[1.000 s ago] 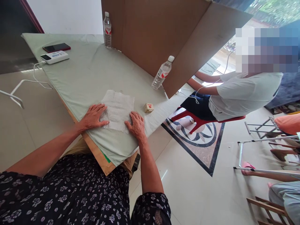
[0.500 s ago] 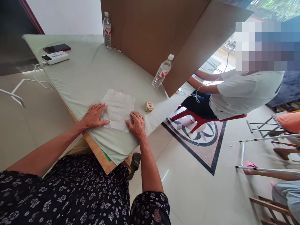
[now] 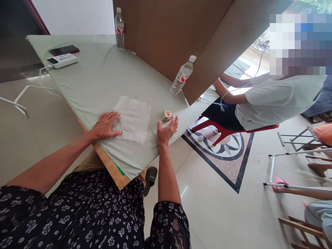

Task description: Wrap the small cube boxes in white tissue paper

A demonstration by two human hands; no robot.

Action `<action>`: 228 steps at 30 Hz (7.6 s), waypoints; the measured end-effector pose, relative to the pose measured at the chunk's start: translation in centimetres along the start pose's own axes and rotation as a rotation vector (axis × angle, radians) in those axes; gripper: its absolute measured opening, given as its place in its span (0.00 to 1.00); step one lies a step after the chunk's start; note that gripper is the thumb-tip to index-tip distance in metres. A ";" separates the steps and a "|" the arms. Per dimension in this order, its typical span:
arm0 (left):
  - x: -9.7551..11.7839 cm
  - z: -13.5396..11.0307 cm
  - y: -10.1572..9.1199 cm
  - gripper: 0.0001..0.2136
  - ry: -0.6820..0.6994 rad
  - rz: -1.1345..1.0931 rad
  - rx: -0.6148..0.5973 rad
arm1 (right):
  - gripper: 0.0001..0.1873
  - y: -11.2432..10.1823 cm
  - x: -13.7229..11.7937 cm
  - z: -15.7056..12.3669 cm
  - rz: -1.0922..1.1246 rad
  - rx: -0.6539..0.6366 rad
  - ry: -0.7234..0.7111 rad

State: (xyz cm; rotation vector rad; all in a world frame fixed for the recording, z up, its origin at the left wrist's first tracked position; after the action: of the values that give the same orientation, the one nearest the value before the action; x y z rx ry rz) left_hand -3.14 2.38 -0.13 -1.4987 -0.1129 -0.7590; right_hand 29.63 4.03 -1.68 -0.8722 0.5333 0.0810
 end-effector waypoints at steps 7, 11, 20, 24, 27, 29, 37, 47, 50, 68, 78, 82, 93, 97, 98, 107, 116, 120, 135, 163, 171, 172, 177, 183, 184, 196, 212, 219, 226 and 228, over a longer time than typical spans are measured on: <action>0.2 0.0 0.0 0.43 -0.001 -0.014 -0.015 | 0.31 3.1 2.3 3.7 0.086 -0.110 0.197; 0.4 -0.1 -0.1 0.44 -0.012 -0.026 -0.036 | 0.29 1.2 0.7 3.2 0.345 -0.136 0.154; 0.7 -0.4 -0.1 0.45 -0.011 -0.051 -0.021 | 0.28 2.0 -10.7 -1.8 0.403 -0.666 -0.463; 1.0 -0.5 0.0 0.44 -0.024 -0.072 -0.036 | 0.30 3.5 -10.2 -2.5 0.374 -0.745 -0.449; 0.8 -0.5 0.0 0.44 -0.010 -0.099 -0.011 | 0.30 3.6 -9.8 -2.5 0.348 -0.762 -0.468; 0.6 -0.6 -0.1 0.44 0.004 -0.120 0.004 | 0.31 3.6 -9.9 -2.5 0.338 -0.767 -0.478; 2.4 -4.0 -0.9 0.36 0.134 -0.132 -0.014 | 0.38 2.1 -10.0 -2.1 0.337 -0.754 -0.572; 5.1 -3.6 -1.2 0.10 0.197 -0.090 0.010 | 0.22 -5.1 -10.6 -3.9 0.237 -0.657 -0.693; 5.4 -2.4 -1.2 0.10 0.191 -0.148 0.076 | 0.30 -5.7 -11.2 -6.8 0.066 -0.671 -0.785; 4.0 5.3 -1.4 0.11 -0.224 -0.727 0.212 | 0.14 1.3 -10.6 -0.8 0.566 -0.769 -0.090; 4.4 3.4 -1.4 0.12 -0.281 -0.858 0.190 | 0.10 -0.2 -9.7 -2.2 0.455 -0.609 -0.104; 4.4 3.7 -1.2 0.12 -0.296 -0.854 0.178 | 0.09 -4.0 -10.0 -1.8 0.125 -0.215 -0.304; 2.8 2.0 -3.3 0.18 -0.322 -0.681 0.216 | 0.15 -3.1 -14.1 -5.1 -0.168 -0.486 -0.846; 1.6 1.6 -3.5 0.19 -0.448 -0.466 0.177 | 0.13 -3.1 -15.3 -4.1 -0.322 -0.507 -0.947; 1.4 1.5 -3.5 0.20 -0.473 -0.408 0.161 | 0.13 -3.0 -15.6 -3.8 -0.352 -0.513 -0.974; 0.7 0.9 -4.6 0.32 -0.718 -0.188 0.086 | 0.13 -2.6 -16.9 -2.2 -0.394 -0.621 -1.129; 0.9 2.5 -3.8 0.09 -0.581 -0.423 0.139 | 0.12 -2.4 -17.4 -2.0 -0.396 -0.637 -1.154; 2.9 3.2 -3.9 0.07 -0.471 -0.536 0.240 | 0.18 -2.0 -17.3 -2.1 -0.364 -0.628 -1.107; 6.0 3.4 -3.7 0.13 -0.183 -0.653 -0.072 | 0.33 -5.0 -10.2 -0.7 0.113 -0.539 -0.593; 8.5 3.7 -1.5 0.11 -0.154 -0.200 -0.053 | 0.38 -1.2 -11.2 -3.4 0.361 -0.526 -0.004; 7.8 3.8 -0.7 0.13 -0.156 -0.368 -0.017 | 0.31 -1.8 -13.1 -4.0 0.259 -0.648 -0.231; 7.5 3.7 -0.6 0.16 -0.152 -0.419 0.004 | 0.30 -2.1 -13.2 -4.1 0.256 -0.669 -0.293; 6.0 3.3 -0.6 0.29 -0.172 -0.649 0.115 | 0.32 -3.3 -13.1 -3.5 0.247 -0.784 -0.506; 6.9 3.5 -0.2 0.23 -0.231 -0.585 0.198 | 0.38 -2.1 -12.9 -2.3 0.336 -0.949 -0.485; 7.1 3.5 -0.1 0.23 -0.248 -0.575 0.194 | 0.38 -1.8 -12.7 -2.3 0.390 -0.993 -0.457; 6.4 3.5 -0.1 0.29 -0.285 -0.721 0.123 | 0.37 -0.8 -11.8 -2.5 0.760 -1.179 -0.269; 7.4 2.8 0.8 0.29 -0.162 -0.498 0.230 | 0.38 1.8 -9.4 0.4 0.526 -0.943 0.284; 7.8 3.1 0.5 0.18 -0.126 -0.408 0.109 | 0.19 5.2 -11.6 1.9 0.531 -0.990 0.118; 7.2 3.6 0.6 0.13 -0.122 -0.421 0.028 | 0.16 6.0 -11.3 2.1 0.511 -0.899 0.049; 7.0 3.5 0.7 0.13 -0.110 -0.437 0.037 | 0.17 5.8 -11.6 1.8 0.574 -0.880 0.053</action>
State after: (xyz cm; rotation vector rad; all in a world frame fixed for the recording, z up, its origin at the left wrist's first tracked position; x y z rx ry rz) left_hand 3.98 2.86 3.25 -1.4977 -0.5480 -1.0138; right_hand 18.69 10.85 0.72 -1.5499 0.8024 0.8695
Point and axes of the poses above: each hand's wrist, its own z-axis towards the middle knuckle, its own y-axis out of the palm, x = y × z, the point moved 4 cm from there along z, towards the middle knuckle, and after that the axes turned 15 degrees about -z, right-handed, at the moved point
